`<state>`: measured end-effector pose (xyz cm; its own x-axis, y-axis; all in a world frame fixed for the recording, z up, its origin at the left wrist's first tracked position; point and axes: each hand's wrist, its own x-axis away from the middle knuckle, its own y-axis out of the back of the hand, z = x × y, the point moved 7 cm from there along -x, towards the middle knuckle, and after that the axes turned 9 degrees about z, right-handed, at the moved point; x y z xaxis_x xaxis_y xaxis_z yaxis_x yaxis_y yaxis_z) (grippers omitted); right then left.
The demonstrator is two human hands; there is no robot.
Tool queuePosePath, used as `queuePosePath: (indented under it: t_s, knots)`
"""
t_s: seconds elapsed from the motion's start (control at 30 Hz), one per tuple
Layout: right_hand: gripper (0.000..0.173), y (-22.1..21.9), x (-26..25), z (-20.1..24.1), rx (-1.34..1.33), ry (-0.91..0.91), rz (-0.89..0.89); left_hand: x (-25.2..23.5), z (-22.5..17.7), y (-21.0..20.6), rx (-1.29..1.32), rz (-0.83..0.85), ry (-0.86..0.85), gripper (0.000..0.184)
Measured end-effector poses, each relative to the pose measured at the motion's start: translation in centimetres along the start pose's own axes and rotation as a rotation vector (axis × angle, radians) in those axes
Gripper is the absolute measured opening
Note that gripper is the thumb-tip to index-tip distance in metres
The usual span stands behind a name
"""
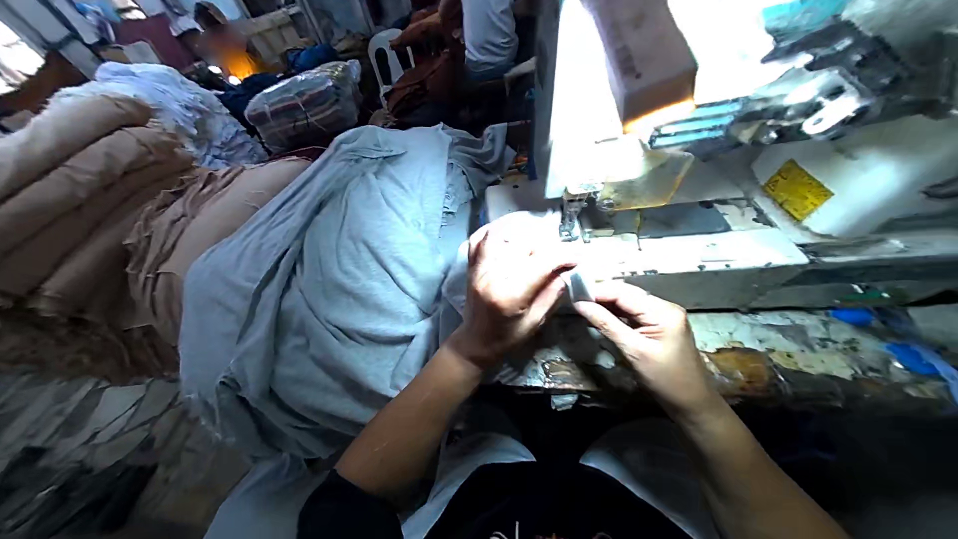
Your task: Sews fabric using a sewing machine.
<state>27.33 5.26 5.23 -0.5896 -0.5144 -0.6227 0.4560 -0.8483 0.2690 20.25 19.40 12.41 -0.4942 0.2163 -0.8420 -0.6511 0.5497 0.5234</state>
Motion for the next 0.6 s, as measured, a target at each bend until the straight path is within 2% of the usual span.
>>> queuePosePath:
  t_s: [0.13, 0.23, 0.3, 0.37, 0.43, 0.47, 0.53, 0.6]
  knots:
    - [0.010, -0.6, 1.9, 1.7, -0.144, 0.035, 0.036, 1.9, -2.2, -0.1, 0.003, 0.059, -0.102, 0.010]
    - [0.010, -0.7, 3.1, 2.3, -0.153, 0.001, 0.018, 2.1, -3.0, 1.9, 0.048, 0.073, -0.065, 0.009]
    - [0.010, -0.6, 3.5, 2.1, -0.130, -0.025, 0.007, 0.6, -4.2, 3.1, 0.027, 0.144, -0.065, 0.009]
    - [0.009, -0.5, 3.4, 2.3, -0.123, -0.015, 0.007, -1.1, -5.1, 1.9, -0.076, 0.384, -0.154, 0.016]
    - [0.007, -0.5, 2.9, 2.6, -0.134, 0.027, 0.038, -1.9, -4.3, -1.0, -0.200, 0.748, -0.262, 0.020]
    - [0.007, -0.4, 2.4, 2.5, -0.135, 0.057, 0.071, -2.0, -3.6, -2.0, -0.193, 0.883, -0.294, 0.016]
    - [0.010, -0.5, 1.5, 1.4, -0.123, 0.084, 0.149, -2.5, -2.9, -2.1, -0.175, 1.035, -0.302, 0.009]
    - [0.017, -0.7, 1.3, -0.1, -0.128, 0.070, 0.183, -2.8, -2.9, -1.1, -0.197, 1.070, -0.301, 0.017]
